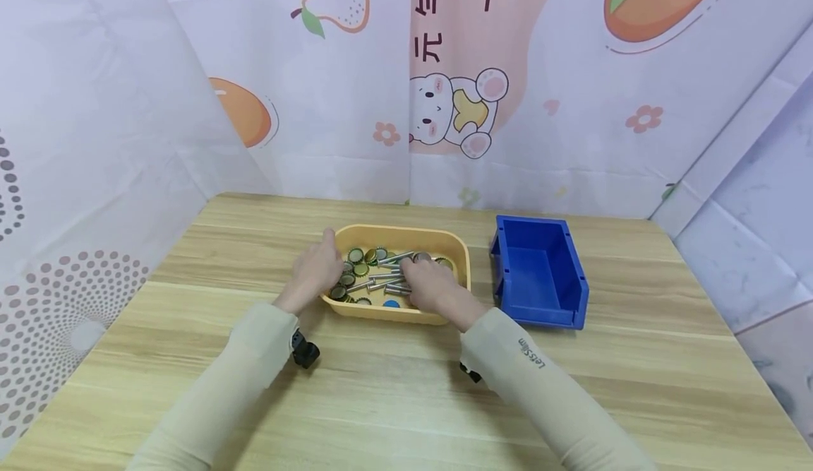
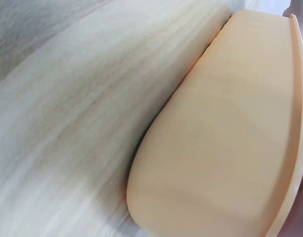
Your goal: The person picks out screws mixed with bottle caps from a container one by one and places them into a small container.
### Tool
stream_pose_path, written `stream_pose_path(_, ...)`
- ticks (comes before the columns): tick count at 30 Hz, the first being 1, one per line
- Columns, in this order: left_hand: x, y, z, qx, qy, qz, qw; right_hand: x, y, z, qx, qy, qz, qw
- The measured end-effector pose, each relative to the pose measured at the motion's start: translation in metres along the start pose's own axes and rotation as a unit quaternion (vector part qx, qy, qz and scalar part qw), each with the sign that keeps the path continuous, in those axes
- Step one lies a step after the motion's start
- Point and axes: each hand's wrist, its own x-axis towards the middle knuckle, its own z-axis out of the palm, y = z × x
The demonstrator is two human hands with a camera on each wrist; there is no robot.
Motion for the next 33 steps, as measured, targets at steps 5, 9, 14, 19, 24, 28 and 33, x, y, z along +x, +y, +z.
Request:
stream_pose_path(5,-0.001,0.001,-0.001,0.011,-0.001,-0.009,0.9999,0.001,0.000,0.000,0.001,-0.014,0.012,0.9998)
stream_pose_path(9,-0.002,0.002,-0.001,0.014,-0.003,-0.009,0.9999,0.000,0.002,-0.003,-0.010,-0.016,0.008,0.9998)
stream_pose_path(14,-0.002,0.003,-0.001,0.004,0.001,-0.009,1.0000,-0.002,0.006,-0.008,-0.012,-0.021,0.012,0.9997)
stream_pose_path(19,-0.003,0.002,-0.001,-0.004,-0.001,-0.012,0.9999,-0.004,0.010,-0.012,-0.003,-0.020,-0.008,0.9998)
stream_pose_path(24,-0.003,0.002,-0.001,-0.007,0.001,-0.005,1.0000,-0.007,0.014,-0.015,0.031,-0.013,-0.029,0.9990)
stream_pose_path(28,-0.002,0.001,0.000,-0.010,0.004,-0.004,0.9999,-0.008,0.018,-0.016,0.077,-0.015,-0.040,0.9961)
stream_pose_path(33,-0.002,0.002,-0.001,-0.015,0.003,-0.008,0.9998,-0.009,0.022,-0.019,0.117,-0.009,-0.062,0.9911)
